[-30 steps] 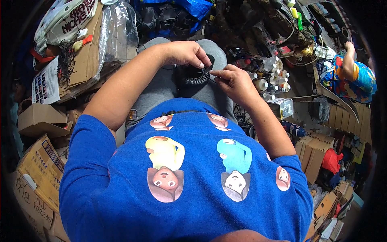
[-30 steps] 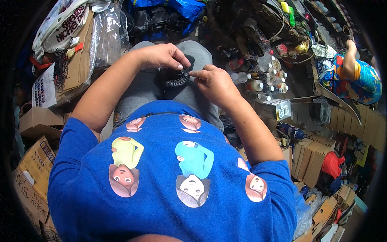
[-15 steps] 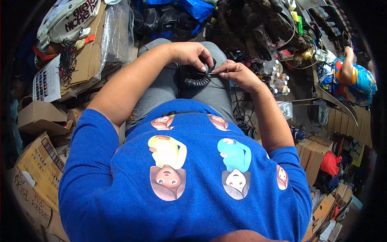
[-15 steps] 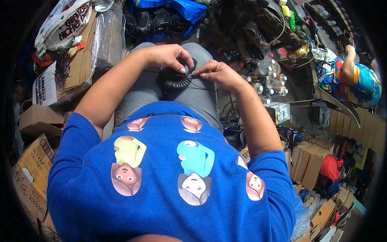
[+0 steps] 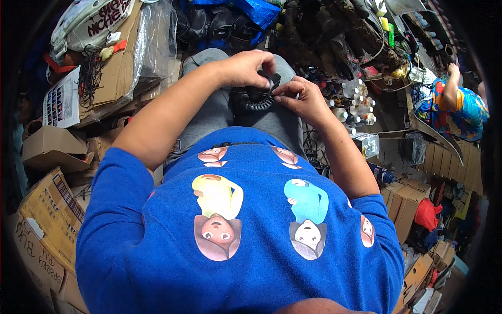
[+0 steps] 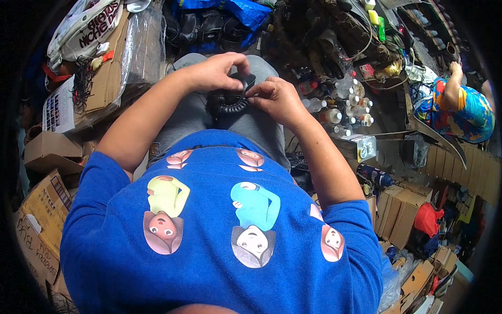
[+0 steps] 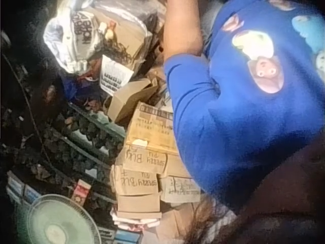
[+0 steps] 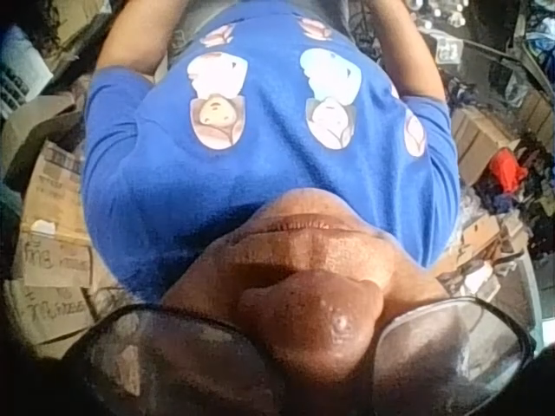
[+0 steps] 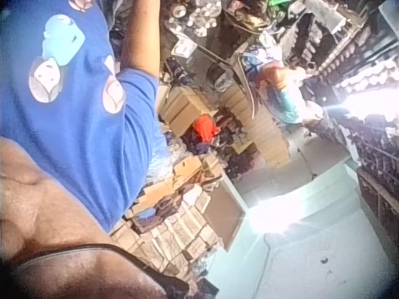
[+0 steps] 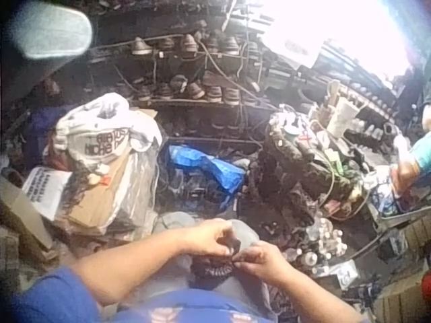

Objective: Hand-stitching a black leather shoe component using needle and thread.

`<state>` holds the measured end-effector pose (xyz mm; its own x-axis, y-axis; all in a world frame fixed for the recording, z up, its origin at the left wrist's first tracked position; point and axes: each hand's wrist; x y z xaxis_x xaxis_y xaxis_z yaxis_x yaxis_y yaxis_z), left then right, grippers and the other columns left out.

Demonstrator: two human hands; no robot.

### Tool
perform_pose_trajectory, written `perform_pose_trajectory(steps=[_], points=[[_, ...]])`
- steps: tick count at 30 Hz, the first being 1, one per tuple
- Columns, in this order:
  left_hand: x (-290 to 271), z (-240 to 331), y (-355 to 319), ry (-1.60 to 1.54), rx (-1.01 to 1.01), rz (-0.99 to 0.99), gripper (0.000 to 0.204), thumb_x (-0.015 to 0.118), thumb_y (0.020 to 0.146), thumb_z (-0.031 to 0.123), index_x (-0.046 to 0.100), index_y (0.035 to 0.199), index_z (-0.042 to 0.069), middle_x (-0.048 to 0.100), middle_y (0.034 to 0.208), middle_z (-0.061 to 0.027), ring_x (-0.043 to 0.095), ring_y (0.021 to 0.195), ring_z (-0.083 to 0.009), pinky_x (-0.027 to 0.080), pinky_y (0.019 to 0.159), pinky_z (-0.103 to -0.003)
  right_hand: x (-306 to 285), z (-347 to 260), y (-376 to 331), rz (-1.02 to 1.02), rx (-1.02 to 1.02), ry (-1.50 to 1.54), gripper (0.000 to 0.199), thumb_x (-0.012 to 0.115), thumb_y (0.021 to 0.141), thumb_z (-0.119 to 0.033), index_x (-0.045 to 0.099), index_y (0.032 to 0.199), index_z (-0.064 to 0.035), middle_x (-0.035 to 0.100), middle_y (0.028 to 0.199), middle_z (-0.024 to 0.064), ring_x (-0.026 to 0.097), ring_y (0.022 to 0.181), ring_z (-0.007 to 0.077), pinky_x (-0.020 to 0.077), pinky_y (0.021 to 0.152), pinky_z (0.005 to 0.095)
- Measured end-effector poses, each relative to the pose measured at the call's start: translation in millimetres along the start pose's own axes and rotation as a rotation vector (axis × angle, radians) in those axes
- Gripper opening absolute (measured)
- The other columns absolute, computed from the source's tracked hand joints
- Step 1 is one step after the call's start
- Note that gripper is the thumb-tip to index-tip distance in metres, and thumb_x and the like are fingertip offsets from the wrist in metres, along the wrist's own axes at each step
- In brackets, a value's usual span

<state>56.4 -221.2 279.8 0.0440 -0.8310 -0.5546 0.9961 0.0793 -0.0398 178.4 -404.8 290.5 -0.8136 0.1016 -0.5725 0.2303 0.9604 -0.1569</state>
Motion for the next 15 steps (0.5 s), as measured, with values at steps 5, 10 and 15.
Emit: perform_pose_trajectory(steps=[5,10,15], points=[[7,6,-46,0.120,0.040,0.211,0.041,0.047,0.067,-0.011,0.063,0.100,0.007,0.054,0.095,-0.0128,0.053,0.096,-0.0283,0.042,0.088,-0.035,0,-1,-10,0.032,-0.009,-0.051,0.021,0.070,0.076,-0.009,0.071,0.096,-0.0120,0.051,0.073,0.0024,0.054,0.073,0.0127,0.0433,0.066,0.0261],[27,13,-81,0.243,-0.020,0.305,0.017,0.065,0.072,0.006,0.068,0.089,0.010,0.053,0.078,-0.0079,0.056,0.077,-0.0258,0.043,0.074,-0.039,12,-4,-24,0.179,-0.242,-0.407,0.030,0.067,0.075,-0.005,0.069,0.103,-0.0165,0.048,0.071,0.0070,0.049,0.070,0.0215,0.0403,0.063,0.0315],[28,11,-77,0.403,-0.034,0.480,0.012,0.070,0.071,0.010,0.070,0.083,0.012,0.052,0.074,-0.0054,0.055,0.074,-0.0231,0.042,0.069,-0.034,3,-4,-20,0.044,-0.011,-0.149,0.030,0.064,0.078,-0.004,0.069,0.105,-0.0159,0.048,0.077,0.0043,0.051,0.074,0.0169,0.0414,0.069,0.0282]])
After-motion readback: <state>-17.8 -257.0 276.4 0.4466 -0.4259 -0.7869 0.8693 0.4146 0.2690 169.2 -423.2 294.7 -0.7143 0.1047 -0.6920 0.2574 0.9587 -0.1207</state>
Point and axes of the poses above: each hand's wrist, its own y-axis towards the middle knuckle, its own x-axis out of the palm, z = x × y
